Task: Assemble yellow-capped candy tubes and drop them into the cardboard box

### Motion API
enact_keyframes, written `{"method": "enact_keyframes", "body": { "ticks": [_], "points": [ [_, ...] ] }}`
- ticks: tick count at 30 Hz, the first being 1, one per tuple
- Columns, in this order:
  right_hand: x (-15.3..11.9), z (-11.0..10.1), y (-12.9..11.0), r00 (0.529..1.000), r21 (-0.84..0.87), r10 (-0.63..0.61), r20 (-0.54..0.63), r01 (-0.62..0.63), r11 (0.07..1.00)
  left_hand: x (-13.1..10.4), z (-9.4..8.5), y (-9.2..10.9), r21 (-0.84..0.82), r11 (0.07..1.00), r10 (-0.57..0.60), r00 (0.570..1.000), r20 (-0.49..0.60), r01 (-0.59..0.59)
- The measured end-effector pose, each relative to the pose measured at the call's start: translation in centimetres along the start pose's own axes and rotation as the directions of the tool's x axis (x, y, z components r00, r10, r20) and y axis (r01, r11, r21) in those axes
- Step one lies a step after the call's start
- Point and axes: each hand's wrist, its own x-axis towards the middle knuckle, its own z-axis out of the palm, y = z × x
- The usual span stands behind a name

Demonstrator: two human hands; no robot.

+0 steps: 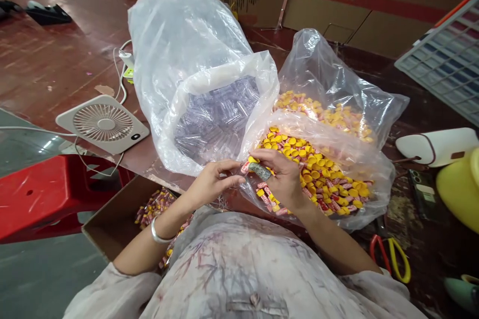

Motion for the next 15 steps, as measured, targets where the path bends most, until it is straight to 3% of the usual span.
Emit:
{"method": "enact_keyframes", "body": {
  "ticks": [5, 9, 12, 14, 15],
  "points": [
    [-0.4, -0.1, 0.3, 0.954, -0.251, -0.186, 0.233, 0.244, 0.937, 0.7, 1.7, -0.6, -0.412, 0.905, -0.120, 0.993, -0.016, 0.103],
    [-1.3, 0.7, 1.2, 0.961, -0.443, -0.216, 0.174, 0.272, 0.854, 1.3, 3.6, -1.1, -0.649, 0.740, -0.203, 0.979, 0.034, 0.176],
    [-1.5, 1.1, 1.5, 0.968, -0.463, -0.165, 0.190, 0.237, 0.854, 1.8, 4.3, -1.5, -0.696, 0.675, -0.233, 0.966, 0.116, 0.246],
    [-1.3, 0.7, 1.5, 0.952, -0.456, -0.100, 0.288, 0.228, 0.860, 2.2, 3.6, -1.7, -0.634, 0.731, -0.230, 0.966, 0.119, 0.252],
    [-1.1, 0.1, 1.6, 0.942, -0.456, -0.067, 0.329, 0.221, 0.862, 2.4, 2.8, -1.8, -0.541, 0.811, -0.220, 0.973, 0.076, 0.225]
  ]
}}
